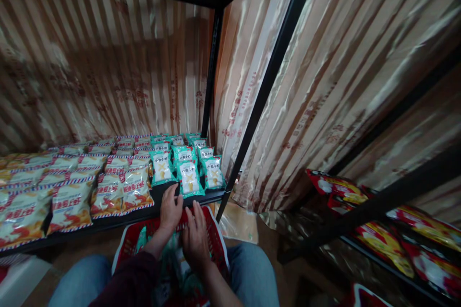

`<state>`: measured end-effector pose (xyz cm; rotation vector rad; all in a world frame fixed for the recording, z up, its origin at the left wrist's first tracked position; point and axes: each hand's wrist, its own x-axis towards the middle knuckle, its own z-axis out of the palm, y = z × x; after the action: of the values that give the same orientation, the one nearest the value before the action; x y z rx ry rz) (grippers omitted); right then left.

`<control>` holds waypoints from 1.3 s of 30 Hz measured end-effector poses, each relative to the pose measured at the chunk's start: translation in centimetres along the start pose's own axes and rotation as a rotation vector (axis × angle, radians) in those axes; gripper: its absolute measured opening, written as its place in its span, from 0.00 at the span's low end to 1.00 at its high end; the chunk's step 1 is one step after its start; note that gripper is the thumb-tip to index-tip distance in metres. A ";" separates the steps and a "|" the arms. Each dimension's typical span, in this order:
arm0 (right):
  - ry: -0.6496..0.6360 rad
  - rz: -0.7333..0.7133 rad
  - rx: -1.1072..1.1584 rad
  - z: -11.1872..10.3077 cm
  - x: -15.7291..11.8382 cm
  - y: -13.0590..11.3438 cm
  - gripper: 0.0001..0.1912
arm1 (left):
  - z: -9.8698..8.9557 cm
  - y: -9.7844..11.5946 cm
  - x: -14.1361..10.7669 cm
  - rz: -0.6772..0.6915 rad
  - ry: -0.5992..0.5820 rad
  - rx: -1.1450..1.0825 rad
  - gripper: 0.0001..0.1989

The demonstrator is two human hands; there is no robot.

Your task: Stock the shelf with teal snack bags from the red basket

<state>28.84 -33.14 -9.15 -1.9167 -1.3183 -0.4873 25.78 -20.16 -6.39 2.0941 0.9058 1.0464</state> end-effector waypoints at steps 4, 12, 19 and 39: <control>0.018 0.059 0.027 -0.4 0.7 0.6 0.27 | -0.1 0.0 -0.6 0.112 0.019 0.075 0.19; 0.020 0.121 0.020 0.6 1.0 2.7 0.28 | 0.2 0.3 -0.7 0.207 -0.078 0.129 0.20; 0.001 0.128 0.033 0.6 1.4 2.5 0.28 | 0.3 0.3 -0.4 0.153 -0.079 0.102 0.20; -0.289 0.287 -0.081 2.4 -3.8 1.2 0.18 | -1.4 -2.4 -10.2 0.226 -0.238 0.226 0.20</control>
<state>28.14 -33.97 -13.69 -2.2635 -1.1820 -0.1230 19.32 -26.51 -11.83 2.4930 0.7088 0.8091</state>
